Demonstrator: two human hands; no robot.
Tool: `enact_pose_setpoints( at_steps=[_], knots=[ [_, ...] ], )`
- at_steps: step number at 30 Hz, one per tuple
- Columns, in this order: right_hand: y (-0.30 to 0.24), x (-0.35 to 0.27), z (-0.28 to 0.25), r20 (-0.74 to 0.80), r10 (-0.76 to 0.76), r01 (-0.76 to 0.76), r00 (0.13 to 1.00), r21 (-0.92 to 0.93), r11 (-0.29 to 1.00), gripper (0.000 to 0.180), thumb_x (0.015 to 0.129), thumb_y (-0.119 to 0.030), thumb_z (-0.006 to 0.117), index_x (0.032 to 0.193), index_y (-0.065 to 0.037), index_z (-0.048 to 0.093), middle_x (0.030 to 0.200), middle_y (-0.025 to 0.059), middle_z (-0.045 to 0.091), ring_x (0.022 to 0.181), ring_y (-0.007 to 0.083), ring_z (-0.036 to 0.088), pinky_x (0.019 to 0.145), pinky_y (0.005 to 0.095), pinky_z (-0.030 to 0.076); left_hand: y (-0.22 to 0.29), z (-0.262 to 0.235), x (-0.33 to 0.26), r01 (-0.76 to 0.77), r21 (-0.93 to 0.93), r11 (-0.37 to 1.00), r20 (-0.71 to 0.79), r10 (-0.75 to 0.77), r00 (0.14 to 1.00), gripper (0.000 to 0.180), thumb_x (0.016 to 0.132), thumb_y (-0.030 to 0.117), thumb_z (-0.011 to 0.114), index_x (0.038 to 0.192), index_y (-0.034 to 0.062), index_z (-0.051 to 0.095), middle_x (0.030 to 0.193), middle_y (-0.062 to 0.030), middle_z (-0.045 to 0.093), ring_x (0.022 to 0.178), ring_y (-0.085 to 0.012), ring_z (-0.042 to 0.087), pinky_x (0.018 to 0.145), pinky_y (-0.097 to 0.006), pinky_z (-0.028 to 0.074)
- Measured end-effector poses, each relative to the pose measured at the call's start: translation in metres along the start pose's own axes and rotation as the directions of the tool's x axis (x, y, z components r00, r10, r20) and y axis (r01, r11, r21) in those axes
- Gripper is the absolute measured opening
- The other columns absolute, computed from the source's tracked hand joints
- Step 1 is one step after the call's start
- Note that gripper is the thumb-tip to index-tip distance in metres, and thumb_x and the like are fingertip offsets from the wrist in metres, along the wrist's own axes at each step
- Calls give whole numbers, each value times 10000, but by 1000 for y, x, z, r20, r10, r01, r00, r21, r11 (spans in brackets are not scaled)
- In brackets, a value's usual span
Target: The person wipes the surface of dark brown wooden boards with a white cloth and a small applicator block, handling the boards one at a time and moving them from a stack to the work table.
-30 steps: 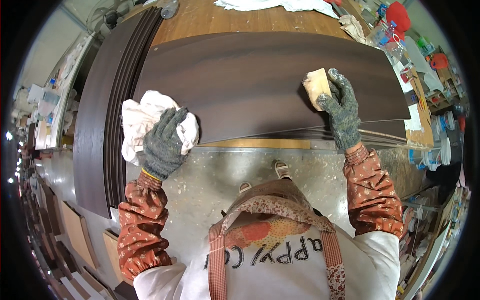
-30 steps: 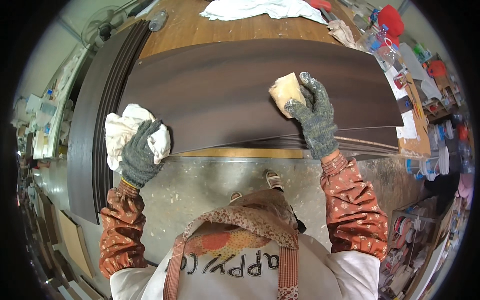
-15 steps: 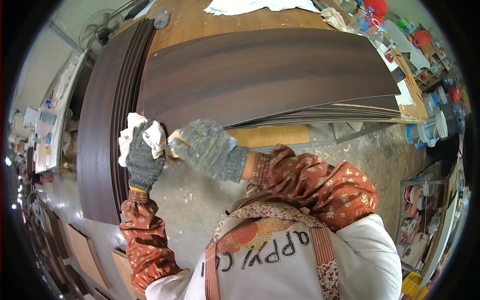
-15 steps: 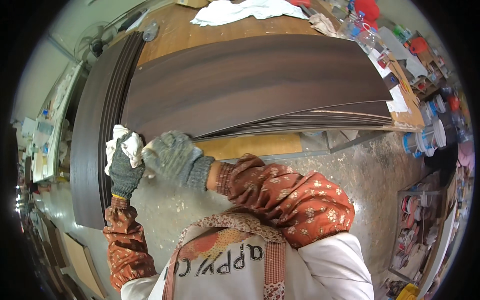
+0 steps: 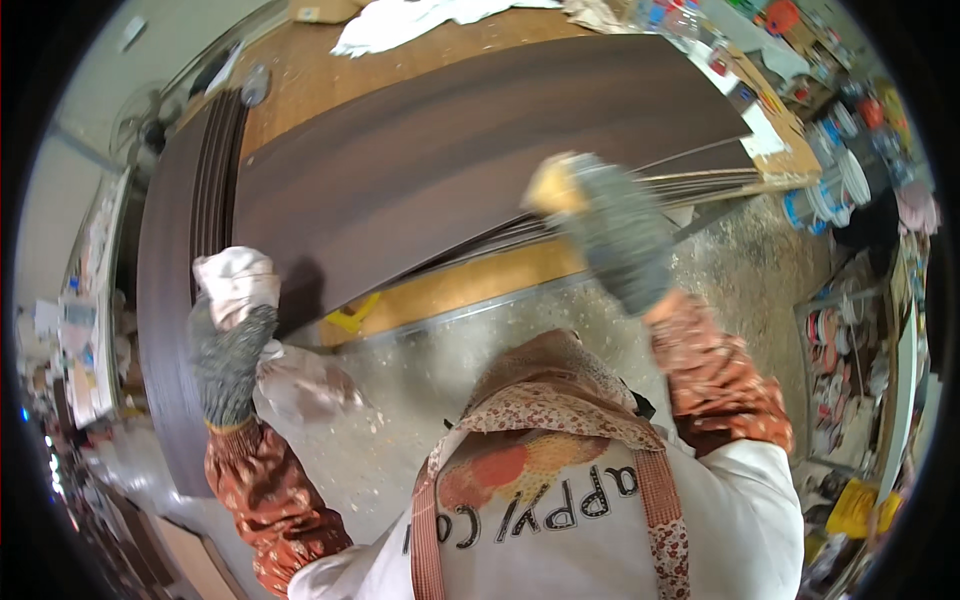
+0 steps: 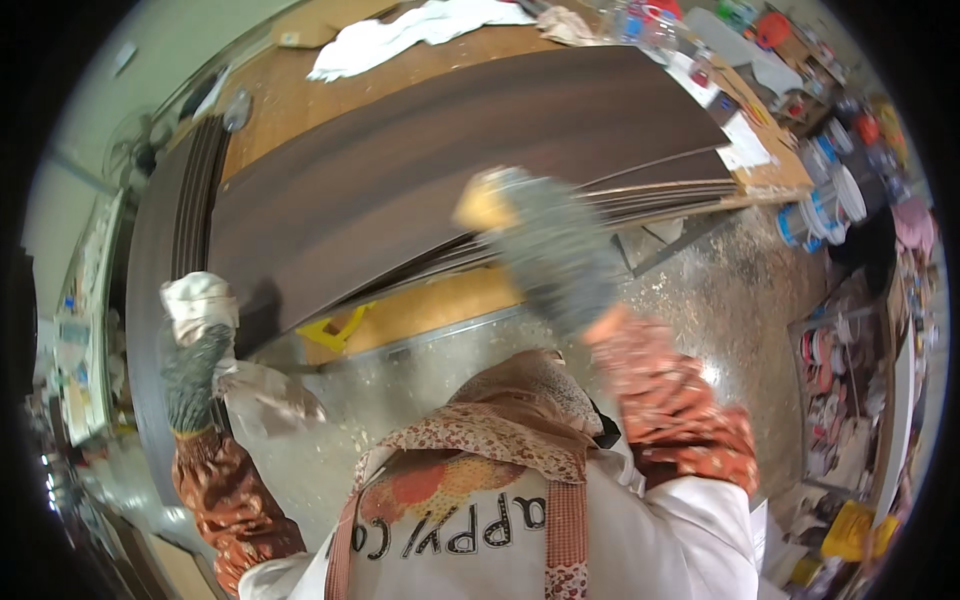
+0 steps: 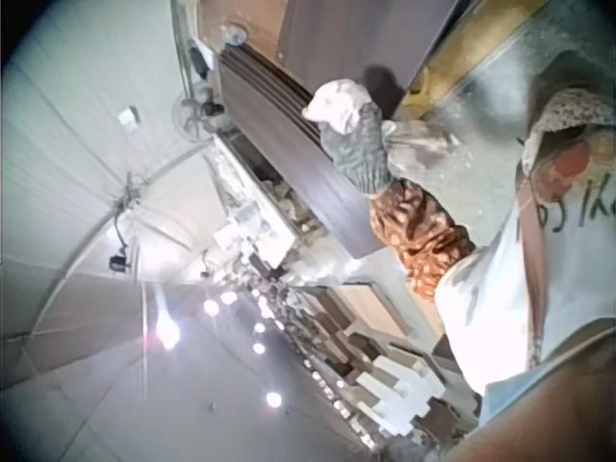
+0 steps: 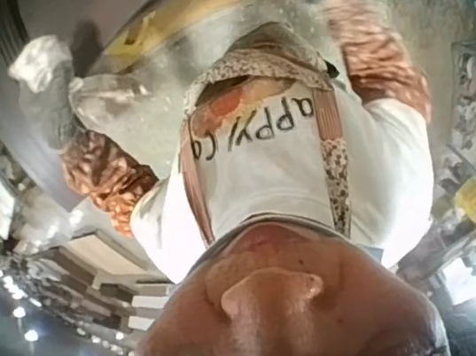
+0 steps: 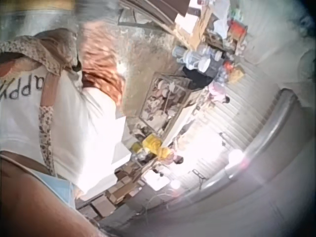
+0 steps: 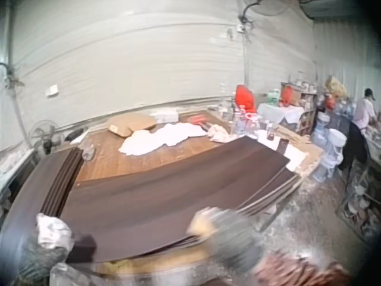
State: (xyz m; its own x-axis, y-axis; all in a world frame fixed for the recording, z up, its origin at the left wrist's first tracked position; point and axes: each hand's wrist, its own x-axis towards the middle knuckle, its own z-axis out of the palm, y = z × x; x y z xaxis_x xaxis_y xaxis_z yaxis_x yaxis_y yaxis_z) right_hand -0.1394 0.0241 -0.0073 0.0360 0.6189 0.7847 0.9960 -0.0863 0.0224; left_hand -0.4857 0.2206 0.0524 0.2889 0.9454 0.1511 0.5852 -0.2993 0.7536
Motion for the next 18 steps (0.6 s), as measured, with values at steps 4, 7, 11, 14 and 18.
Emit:
enact_pose_setpoints(
  at_steps=[4, 7, 11, 14, 18],
  knots=[
    [-68, 21, 43, 49, -117, 98, 992, 284, 954, 284, 772, -156, 581, 1013, -6, 591, 959, 166, 600, 883, 288, 594, 818, 427, 473, 57, 30, -2, -57, -101, 993, -138, 43, 989, 353, 774, 83, 701, 1080, -24, 561, 880, -112, 650, 725, -149, 621, 610, -248, 519],
    [-39, 9, 43, 159, -89, 46, 983, 260, 965, 302, 773, -151, 574, 1026, 12, 576, 955, 157, 601, 892, 282, 596, 817, 429, 471, 63, 87, 1, -266, -541, 797, -105, 250, 963, 365, 733, 71, 723, 1047, -21, 561, 953, -128, 633, 787, -214, 625, 650, -267, 529],
    [89, -32, 2, 147, 58, -34, 987, -162, 986, 364, 741, -153, 589, 1059, 19, 540, 949, 195, 574, 859, 341, 561, 804, 440, 449, 60, 140, -4, -757, 382, 531, 289, 709, 643, 482, 703, 149, 690, 1117, -26, 513, 1157, -156, 549, 1004, -328, 562, 850, -413, 477],
    [164, -58, -33, 87, 356, -320, 930, -281, 905, 430, 781, -180, 586, 1161, 8, 516, 1058, 160, 584, 986, 329, 551, 895, 443, 415, 43, 160, -5, -788, 544, 289, 404, 733, 547, 537, 652, 147, 667, 1145, -6, 517, 1292, -119, 473, 1179, -329, 446, 963, -437, 387],
    [133, -52, -29, 61, 234, -206, 970, -291, 934, 397, 835, -256, 615, 1163, -44, 540, 1150, 142, 569, 1034, 283, 556, 927, 410, 424, 24, 162, -1, -761, 553, 339, 437, 660, 611, 401, 661, 130, 630, 1035, -12, 595, 1334, -121, 457, 1186, -318, 462, 932, -413, 415]
  ],
)
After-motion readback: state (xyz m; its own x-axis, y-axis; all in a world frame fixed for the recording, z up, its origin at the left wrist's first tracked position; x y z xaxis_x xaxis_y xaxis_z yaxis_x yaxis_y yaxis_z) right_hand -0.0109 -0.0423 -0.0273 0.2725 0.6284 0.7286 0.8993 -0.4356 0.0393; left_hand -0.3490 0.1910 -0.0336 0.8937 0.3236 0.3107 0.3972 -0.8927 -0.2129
